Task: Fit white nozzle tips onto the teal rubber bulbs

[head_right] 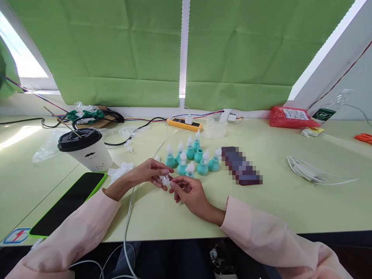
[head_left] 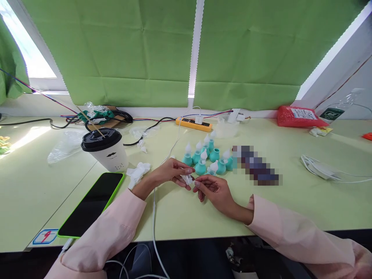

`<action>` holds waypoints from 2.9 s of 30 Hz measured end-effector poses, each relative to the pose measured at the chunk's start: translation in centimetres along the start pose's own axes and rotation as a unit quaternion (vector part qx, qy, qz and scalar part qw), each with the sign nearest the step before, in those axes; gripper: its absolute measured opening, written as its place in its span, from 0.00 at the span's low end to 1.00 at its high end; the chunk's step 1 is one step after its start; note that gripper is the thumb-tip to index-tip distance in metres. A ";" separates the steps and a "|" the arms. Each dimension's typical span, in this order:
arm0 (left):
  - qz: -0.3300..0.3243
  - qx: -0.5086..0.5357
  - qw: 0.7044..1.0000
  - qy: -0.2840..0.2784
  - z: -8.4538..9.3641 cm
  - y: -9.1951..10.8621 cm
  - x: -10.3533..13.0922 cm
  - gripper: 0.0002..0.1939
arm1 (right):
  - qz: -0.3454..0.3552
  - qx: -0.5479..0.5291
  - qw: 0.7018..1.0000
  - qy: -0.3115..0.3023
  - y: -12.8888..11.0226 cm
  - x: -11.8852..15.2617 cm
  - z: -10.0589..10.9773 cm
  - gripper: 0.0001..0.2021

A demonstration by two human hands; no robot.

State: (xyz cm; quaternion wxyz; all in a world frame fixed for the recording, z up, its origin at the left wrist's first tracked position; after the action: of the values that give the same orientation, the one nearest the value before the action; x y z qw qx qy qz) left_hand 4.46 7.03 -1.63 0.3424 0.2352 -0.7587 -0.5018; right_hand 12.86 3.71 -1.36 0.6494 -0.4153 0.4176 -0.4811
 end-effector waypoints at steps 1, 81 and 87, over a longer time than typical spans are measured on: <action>0.005 0.016 1.000 -0.005 -0.2 -0.1 0.0 0.20 | 0.001 0.002 1.000 0.000 0.0 0.0 0.0 0.10; -0.085 -0.185 0.977 -0.060 -3.5 0.8 1.0 0.20 | -0.014 -0.022 1.000 0.004 -0.4 0.1 0.4 0.09; -0.066 -0.102 0.990 -0.069 -3.1 0.2 0.5 0.18 | -0.006 -0.030 0.999 0.011 -0.6 0.1 0.6 0.09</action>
State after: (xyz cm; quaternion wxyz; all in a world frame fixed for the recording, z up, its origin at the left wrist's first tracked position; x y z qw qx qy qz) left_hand 6.42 4.89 -0.45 0.2777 0.2138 -0.7081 -0.6130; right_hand 13.31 3.56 -0.65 0.6291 -0.4318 0.4361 -0.4771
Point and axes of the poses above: each hand's wrist, its own x-axis away from the middle knuckle, its own z-axis out of the back of the hand, y = z × x, the point moved 10 cm from there along -x, towards the middle knuckle, and after that the axes turned 15 degrees about x, right-handed, at the moved point
